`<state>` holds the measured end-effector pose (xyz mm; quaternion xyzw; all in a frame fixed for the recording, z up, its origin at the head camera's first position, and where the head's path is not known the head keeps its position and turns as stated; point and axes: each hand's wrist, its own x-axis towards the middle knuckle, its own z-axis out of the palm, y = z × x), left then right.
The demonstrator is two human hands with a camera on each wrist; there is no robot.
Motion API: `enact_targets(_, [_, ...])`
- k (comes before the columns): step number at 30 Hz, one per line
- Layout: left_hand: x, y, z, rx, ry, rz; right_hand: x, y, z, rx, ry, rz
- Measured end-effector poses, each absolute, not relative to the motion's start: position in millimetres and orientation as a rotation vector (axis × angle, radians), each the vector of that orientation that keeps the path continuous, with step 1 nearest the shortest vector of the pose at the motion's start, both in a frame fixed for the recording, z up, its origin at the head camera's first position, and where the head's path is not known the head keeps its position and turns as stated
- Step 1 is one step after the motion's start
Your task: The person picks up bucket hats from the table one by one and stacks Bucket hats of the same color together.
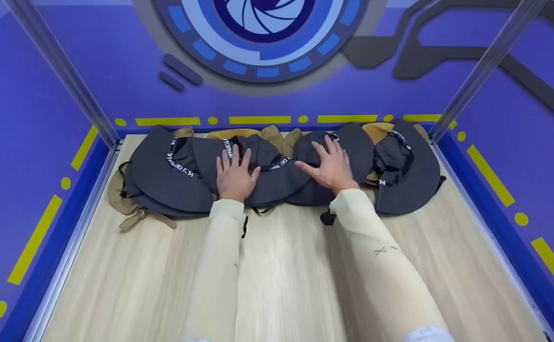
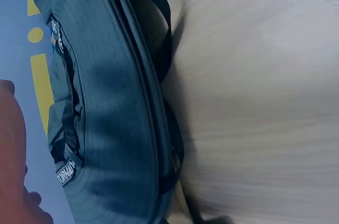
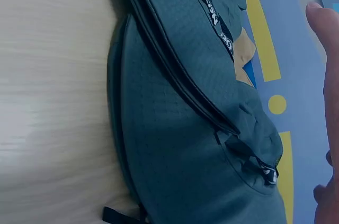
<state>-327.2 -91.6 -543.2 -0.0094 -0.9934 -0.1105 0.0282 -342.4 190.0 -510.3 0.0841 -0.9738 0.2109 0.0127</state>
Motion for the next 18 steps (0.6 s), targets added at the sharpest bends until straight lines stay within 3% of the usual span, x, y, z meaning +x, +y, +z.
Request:
enact_targets(12, [-325,-112,-551,-0.013,-2.954,-0.421,-334,191,-532,0.205,-2.981,0.953])
enact_targets(18, [-321,-124,-558,0.126,-2.885,-0.678,-325,184,-545,0.17,-2.904,1.165])
